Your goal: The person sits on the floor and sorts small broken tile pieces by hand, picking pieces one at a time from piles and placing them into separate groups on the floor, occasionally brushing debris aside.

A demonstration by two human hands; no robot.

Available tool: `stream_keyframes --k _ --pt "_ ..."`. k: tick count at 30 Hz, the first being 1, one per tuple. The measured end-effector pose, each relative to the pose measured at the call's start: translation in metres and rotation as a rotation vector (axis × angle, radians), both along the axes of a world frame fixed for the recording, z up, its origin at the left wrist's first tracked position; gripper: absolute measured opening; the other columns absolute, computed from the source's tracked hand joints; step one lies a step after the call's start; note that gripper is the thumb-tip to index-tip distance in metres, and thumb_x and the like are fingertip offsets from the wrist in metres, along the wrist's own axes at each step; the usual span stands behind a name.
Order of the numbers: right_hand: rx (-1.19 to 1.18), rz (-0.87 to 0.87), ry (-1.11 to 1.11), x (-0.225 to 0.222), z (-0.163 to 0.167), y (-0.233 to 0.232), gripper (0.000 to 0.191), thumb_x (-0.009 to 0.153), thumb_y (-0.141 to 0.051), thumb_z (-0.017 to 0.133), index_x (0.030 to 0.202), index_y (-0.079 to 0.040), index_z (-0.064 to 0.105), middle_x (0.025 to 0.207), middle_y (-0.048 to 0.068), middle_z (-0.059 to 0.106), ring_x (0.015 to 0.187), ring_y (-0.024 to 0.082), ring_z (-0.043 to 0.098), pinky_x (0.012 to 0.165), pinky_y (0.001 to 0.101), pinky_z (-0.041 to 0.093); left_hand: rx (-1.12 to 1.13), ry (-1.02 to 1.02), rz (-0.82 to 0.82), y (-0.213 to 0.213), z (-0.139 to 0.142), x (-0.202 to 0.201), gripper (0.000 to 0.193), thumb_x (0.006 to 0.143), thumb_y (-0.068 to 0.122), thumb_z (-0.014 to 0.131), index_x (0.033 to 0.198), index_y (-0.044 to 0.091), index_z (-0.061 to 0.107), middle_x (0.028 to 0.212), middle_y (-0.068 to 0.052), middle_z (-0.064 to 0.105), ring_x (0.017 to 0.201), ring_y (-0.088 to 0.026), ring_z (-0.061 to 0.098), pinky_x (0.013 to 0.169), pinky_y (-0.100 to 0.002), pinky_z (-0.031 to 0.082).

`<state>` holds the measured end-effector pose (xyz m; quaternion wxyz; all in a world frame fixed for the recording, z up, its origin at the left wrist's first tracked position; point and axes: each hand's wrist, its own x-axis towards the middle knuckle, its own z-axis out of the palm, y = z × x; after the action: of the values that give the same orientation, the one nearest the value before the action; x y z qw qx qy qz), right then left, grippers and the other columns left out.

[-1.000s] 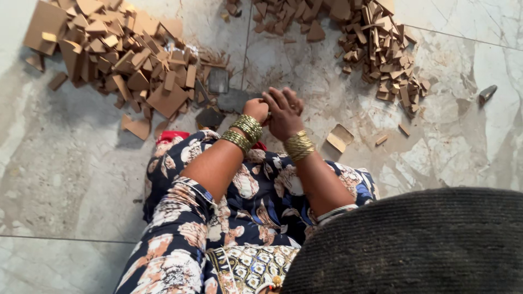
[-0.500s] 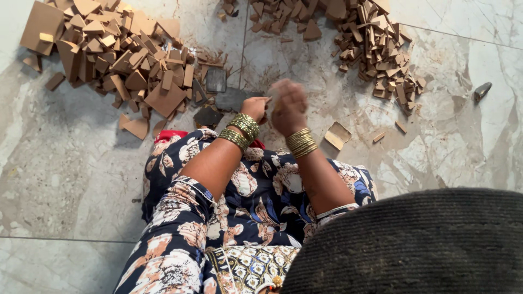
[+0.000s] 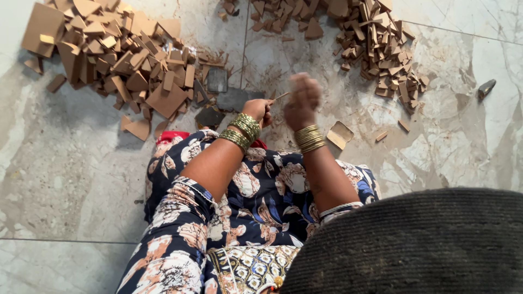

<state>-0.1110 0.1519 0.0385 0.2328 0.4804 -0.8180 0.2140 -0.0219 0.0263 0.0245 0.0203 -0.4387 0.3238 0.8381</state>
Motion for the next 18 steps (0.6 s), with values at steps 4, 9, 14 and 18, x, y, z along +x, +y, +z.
stream_keyframes --k 4,9,14,18 --pt "0.05 0.155 -0.017 0.027 -0.009 -0.009 0.062 0.074 -0.019 0.068 0.135 -0.02 0.06 0.143 0.017 0.049 0.132 0.038 0.041 0.107 0.0504 0.03 0.096 0.019 -0.054 0.0 -0.011 -0.001 0.024 0.098 0.012 0.05 0.074 0.008 0.053 0.06 0.0 0.048 0.048 -0.014 0.045 0.045 -0.033 0.044" --pt "0.05 -0.317 -0.379 -0.014 -0.009 0.007 0.06 0.084 -0.006 0.062 0.143 -0.015 0.057 0.139 0.013 0.059 0.129 0.033 0.051 0.115 0.0469 0.035 0.039 0.071 -0.052 0.002 -0.011 0.002 0.023 0.095 0.009 0.05 0.1 0.011 0.072 0.061 0.005 0.053 0.049 -0.009 0.047 0.046 -0.03 0.047" --pt "-0.434 -0.129 -0.861 -0.015 -0.001 0.005 0.06 0.087 -0.007 0.059 0.147 -0.011 0.05 0.142 0.015 0.058 0.121 0.031 0.055 0.106 0.0399 0.043 -0.231 0.112 0.024 0.004 -0.01 -0.003 0.013 0.097 0.012 0.066 0.102 0.002 0.072 0.066 0.002 0.063 0.055 -0.01 0.057 0.048 -0.03 0.051" --pt "-0.047 0.091 -0.359 0.021 0.002 -0.008 0.059 0.082 -0.005 0.056 0.14 -0.015 0.058 0.141 0.009 0.063 0.12 0.033 0.057 0.106 0.04 0.04 -0.734 0.073 -0.043 0.001 -0.015 0.0 0.02 0.096 0.023 0.075 0.094 0.004 0.078 0.072 -0.005 0.069 0.062 -0.018 0.062 0.057 -0.035 0.048"
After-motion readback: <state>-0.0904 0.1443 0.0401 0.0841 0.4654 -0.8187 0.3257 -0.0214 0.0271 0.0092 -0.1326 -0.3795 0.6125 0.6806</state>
